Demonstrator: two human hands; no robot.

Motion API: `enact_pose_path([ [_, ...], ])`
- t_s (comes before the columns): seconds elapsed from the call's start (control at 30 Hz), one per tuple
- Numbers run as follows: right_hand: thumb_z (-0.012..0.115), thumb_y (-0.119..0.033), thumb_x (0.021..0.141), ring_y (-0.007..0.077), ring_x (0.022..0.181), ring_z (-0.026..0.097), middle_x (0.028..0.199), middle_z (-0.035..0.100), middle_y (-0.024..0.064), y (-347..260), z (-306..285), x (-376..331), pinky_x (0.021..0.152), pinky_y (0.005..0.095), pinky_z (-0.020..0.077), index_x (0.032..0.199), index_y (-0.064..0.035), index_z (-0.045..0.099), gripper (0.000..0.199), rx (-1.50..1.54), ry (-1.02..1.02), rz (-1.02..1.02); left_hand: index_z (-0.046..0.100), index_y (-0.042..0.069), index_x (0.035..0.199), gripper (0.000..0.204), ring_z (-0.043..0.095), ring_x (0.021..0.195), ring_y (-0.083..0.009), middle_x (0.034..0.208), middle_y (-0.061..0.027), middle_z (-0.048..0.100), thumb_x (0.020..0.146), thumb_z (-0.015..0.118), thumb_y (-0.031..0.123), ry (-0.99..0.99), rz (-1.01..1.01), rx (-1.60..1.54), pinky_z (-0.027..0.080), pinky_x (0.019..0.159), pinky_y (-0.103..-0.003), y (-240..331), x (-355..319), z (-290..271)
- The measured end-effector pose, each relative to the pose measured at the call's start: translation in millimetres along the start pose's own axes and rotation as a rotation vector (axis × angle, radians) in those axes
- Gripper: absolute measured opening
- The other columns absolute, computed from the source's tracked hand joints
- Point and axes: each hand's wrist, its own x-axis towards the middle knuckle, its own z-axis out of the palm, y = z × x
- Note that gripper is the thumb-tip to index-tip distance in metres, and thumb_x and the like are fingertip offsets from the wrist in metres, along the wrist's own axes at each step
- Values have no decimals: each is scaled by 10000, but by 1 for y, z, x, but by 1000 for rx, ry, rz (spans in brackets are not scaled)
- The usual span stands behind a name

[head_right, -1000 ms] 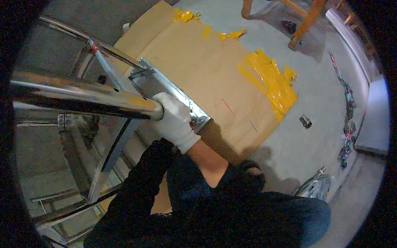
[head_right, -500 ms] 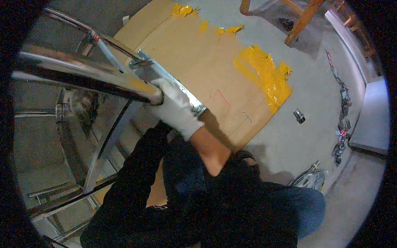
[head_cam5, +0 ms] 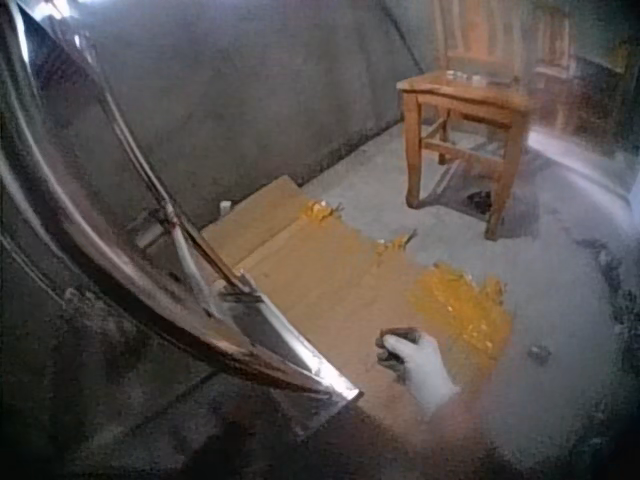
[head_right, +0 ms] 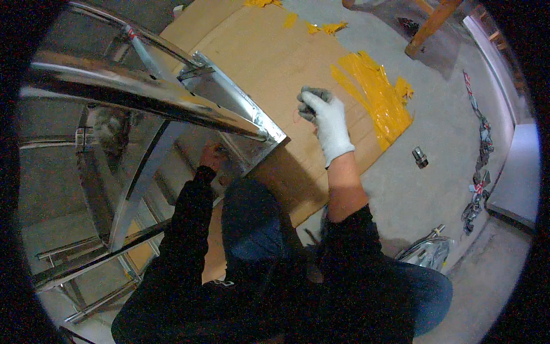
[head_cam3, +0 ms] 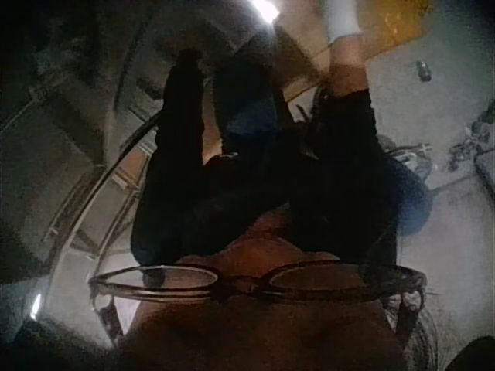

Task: The person assembles a stainless steel frame by inserting a metal pole into a bracket and tightening it with a wrench. They work on the floor, securing the pole to the frame structure.

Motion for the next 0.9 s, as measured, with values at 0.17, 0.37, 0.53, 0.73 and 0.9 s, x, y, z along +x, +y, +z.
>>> enact_pose_path([
  [0.17, 621, -175, 822, 127, 716, 593, 877, 624, 73, 17, -34, -3, 660, 254, 501, 1035, 21, 574, 293, -53, 88, 88, 562, 37, 1026, 474, 536, 942, -324, 967, -143, 556, 630, 749, 218, 80, 131, 89, 456, 829, -410, 64, -13, 33],
  [0.37, 616, -220, 816, 108, 645, 567, 801, 608, 42, 35, -40, -2, 573, 228, 448, 995, -32, 590, 261, -94, 125, 161, 559, 37, 993, 413, 527, 930, -341, 992, -151, 535, 636, 716, 175, 30, 61, 231, 444, 810, -429, 59, -17, 28],
  [0.53, 626, -213, 804, 93, 600, 532, 750, 586, 23, 73, -33, -1, 524, 221, 416, 970, -37, 600, 243, -175, 13, 230, 557, 49, 988, 342, 529, 905, -350, 989, -157, 535, 688, 648, 186, 171, 103, 243, 441, 779, -439, 24, -19, 38],
  [0.73, 690, -305, 712, 226, 879, 637, 925, 660, 164, 121, -14, -10, 798, 319, 482, 1028, 51, 600, 484, -662, -112, 173, 559, 31, 897, 217, 560, 738, -271, 788, -113, 547, 741, 569, 182, 159, -58, -227, 464, 639, -395, 24, -23, 32],
  [0.9, 716, -323, 692, 253, 901, 631, 942, 654, 166, 121, -3, -11, 815, 328, 476, 1039, 21, 593, 504, -810, 30, 142, 572, 49, 763, 135, 522, 590, -143, 651, -39, 500, 768, 565, 184, 21, -381, -1166, 438, 494, -320, 74, -30, 22],
])
